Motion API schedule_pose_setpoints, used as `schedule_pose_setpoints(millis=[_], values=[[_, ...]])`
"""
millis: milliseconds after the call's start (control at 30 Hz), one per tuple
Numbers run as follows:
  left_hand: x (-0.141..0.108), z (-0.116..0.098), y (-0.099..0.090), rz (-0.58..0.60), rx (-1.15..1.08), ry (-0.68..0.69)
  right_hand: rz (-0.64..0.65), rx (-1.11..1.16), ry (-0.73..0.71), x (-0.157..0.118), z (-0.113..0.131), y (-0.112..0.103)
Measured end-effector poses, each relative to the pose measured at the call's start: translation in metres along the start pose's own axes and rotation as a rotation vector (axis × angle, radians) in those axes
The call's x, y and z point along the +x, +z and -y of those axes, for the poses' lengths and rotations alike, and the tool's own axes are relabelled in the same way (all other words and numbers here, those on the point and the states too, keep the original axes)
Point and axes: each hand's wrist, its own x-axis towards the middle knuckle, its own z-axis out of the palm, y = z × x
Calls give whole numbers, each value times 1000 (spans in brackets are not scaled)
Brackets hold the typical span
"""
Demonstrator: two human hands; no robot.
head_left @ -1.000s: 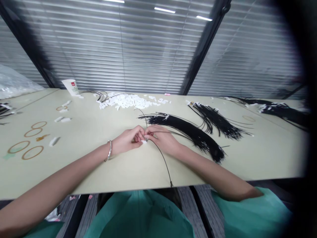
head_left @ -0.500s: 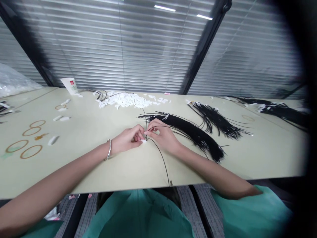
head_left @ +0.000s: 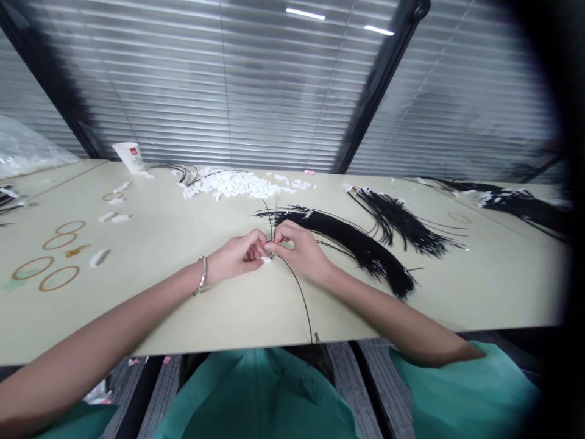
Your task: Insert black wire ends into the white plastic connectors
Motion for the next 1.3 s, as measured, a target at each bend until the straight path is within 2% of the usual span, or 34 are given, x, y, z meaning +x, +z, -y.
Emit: schedule_pose_setpoints(millis=[867,1300], values=[[-1,1,0,-11,13,17,64,-34,-37,1,-3,1],[-1,-3,0,-21,21,-5,64,-25,-39,-4,-7,13]])
